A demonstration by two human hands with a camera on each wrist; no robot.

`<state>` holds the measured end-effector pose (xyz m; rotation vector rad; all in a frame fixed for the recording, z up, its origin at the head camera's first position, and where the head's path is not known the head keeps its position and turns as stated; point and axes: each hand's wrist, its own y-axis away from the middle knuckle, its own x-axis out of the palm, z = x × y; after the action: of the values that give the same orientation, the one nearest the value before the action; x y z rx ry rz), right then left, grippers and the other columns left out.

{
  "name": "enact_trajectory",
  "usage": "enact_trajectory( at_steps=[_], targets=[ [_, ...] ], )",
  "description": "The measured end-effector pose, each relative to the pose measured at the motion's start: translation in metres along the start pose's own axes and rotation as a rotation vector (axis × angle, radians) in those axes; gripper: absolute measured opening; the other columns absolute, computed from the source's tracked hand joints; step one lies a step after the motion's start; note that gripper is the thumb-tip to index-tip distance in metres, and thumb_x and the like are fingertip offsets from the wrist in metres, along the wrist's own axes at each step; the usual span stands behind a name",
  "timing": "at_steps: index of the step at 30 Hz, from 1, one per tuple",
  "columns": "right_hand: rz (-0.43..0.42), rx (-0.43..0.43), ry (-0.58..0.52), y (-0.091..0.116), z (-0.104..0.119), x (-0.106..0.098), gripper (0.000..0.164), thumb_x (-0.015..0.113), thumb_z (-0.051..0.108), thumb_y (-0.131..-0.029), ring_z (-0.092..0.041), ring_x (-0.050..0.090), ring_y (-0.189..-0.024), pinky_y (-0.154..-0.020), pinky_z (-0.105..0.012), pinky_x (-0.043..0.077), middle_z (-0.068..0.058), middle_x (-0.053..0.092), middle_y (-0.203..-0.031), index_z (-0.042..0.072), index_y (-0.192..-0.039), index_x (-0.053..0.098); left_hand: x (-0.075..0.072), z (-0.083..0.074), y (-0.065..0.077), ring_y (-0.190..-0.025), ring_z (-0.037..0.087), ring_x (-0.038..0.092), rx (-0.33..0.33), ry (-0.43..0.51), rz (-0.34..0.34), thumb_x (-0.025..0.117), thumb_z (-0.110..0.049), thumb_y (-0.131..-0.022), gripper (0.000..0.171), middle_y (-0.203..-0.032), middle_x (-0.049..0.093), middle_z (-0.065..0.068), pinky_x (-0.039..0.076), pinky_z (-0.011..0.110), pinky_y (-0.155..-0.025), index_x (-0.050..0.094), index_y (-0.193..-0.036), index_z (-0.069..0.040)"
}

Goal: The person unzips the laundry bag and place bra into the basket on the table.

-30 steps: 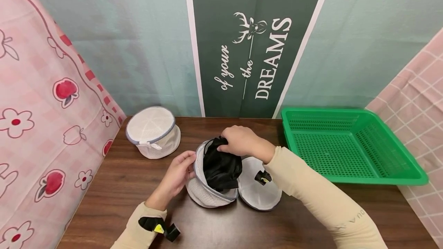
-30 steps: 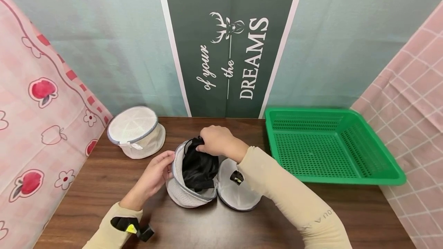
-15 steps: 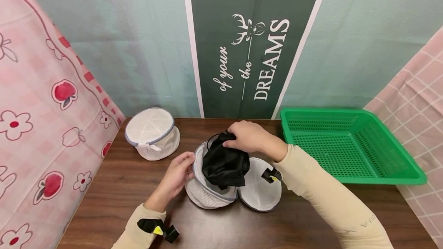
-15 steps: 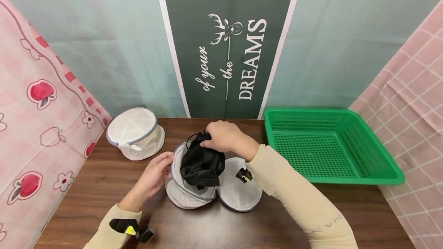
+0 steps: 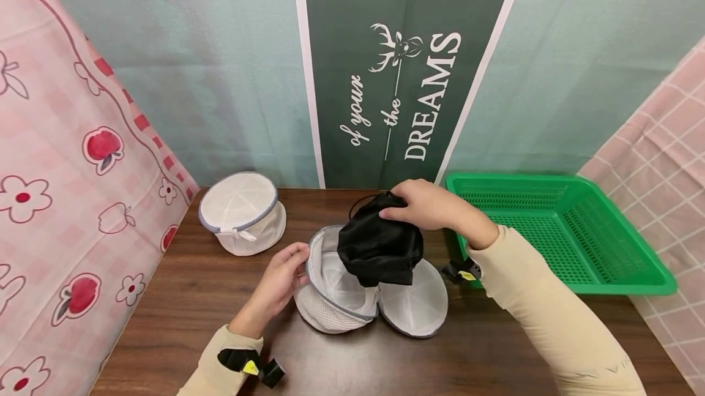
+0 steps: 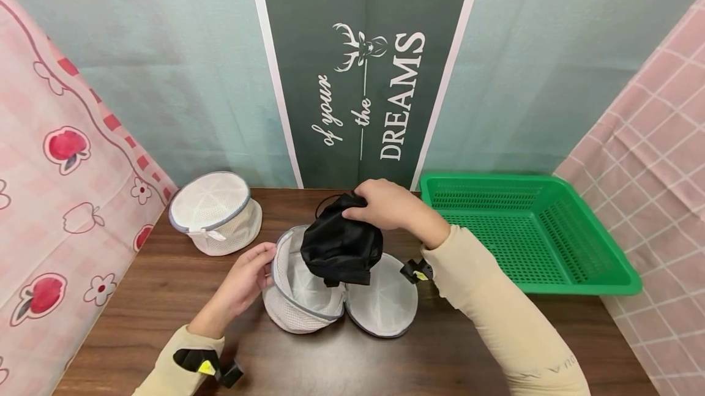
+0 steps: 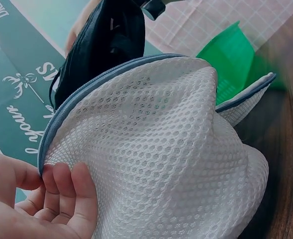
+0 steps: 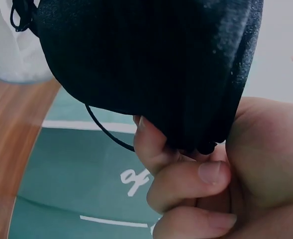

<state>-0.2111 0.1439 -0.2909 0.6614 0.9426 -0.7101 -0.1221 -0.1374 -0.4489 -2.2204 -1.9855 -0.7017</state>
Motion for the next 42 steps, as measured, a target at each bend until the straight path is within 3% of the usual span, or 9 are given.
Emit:
enact_trajectory(
  at_steps=[12, 25, 31, 36, 39, 42],
  targets=[
    [-0.051, 0.060, -0.079, 0.028, -0.029, -0.025, 0.038, 0.065, 0.036, -0.101, -0.016, 0.046, -0.056, -0.060, -0.032, 0.040, 0.002, 0.044, -0.062, 0.012, -0.073, 0.054, -0.002, 0.000, 0.001, -0.079, 0.009, 0.062, -0.004, -0.007, 0.012, 0.044, -0.006, -0.107, 0.014, -0.092, 0.061, -0.001, 0.055, 0.024, -0.070, 0.057, -0.101, -0.006],
    [-0.147, 0.210, -0.095, 0.072, -0.076, -0.059, 0.038, 0.061, 0.040, -0.102, -0.015, 0.042, -0.058, -0.060, -0.030, 0.036, 0.003, 0.040, -0.062, 0.008, -0.081, 0.059, -0.002, 0.002, 0.001, -0.080, 0.009, 0.061, -0.001, -0.013, 0.008, 0.044, -0.005, -0.107, 0.016, -0.092, 0.061, -0.001, 0.055, 0.024, -0.070, 0.058, -0.100, -0.006],
    [-0.157, 0.295, -0.159, 0.084, -0.105, -0.074, 0.036, 0.056, 0.039, -0.105, -0.014, 0.051, -0.069, -0.065, -0.028, 0.040, 0.001, 0.054, -0.070, 0.005, -0.098, 0.067, -0.001, 0.002, 0.001, -0.080, 0.008, 0.061, -0.001, -0.012, 0.001, 0.044, -0.005, -0.106, 0.016, -0.090, 0.061, -0.001, 0.054, 0.023, -0.070, 0.058, -0.099, -0.007],
    [-0.135, 0.341, -0.268, 0.089, -0.130, -0.081, 0.043, 0.051, 0.037, -0.108, -0.008, 0.063, -0.082, -0.073, -0.023, 0.051, -0.001, 0.070, -0.092, -0.002, -0.120, 0.064, -0.001, 0.001, 0.001, -0.080, 0.008, 0.061, 0.002, -0.013, 0.000, 0.044, -0.005, -0.107, 0.015, -0.090, 0.060, -0.001, 0.054, 0.023, -0.070, 0.058, -0.099, -0.007],
    [-0.139, 0.357, -0.327, 0.093, -0.147, -0.083, 0.044, 0.050, 0.037, -0.108, -0.007, 0.057, -0.069, -0.066, -0.024, 0.050, 0.003, 0.064, -0.080, -0.004, -0.120, 0.063, -0.002, 0.001, 0.000, -0.079, 0.008, 0.061, 0.003, -0.012, 0.001, 0.044, -0.005, -0.107, 0.016, -0.090, 0.061, -0.001, 0.054, 0.023, -0.070, 0.057, -0.100, -0.007],
    [-0.157, 0.381, -0.373, 0.099, -0.163, -0.083, 0.040, 0.052, 0.039, -0.107, -0.009, 0.040, -0.054, -0.057, -0.029, 0.042, 0.007, 0.043, -0.064, 0.001, -0.109, 0.065, -0.002, 0.001, 0.000, -0.080, 0.009, 0.061, 0.003, -0.013, 0.000, 0.043, -0.005, -0.107, 0.016, -0.091, 0.061, -0.001, 0.054, 0.024, -0.070, 0.058, -0.099, -0.006]
  ],
)
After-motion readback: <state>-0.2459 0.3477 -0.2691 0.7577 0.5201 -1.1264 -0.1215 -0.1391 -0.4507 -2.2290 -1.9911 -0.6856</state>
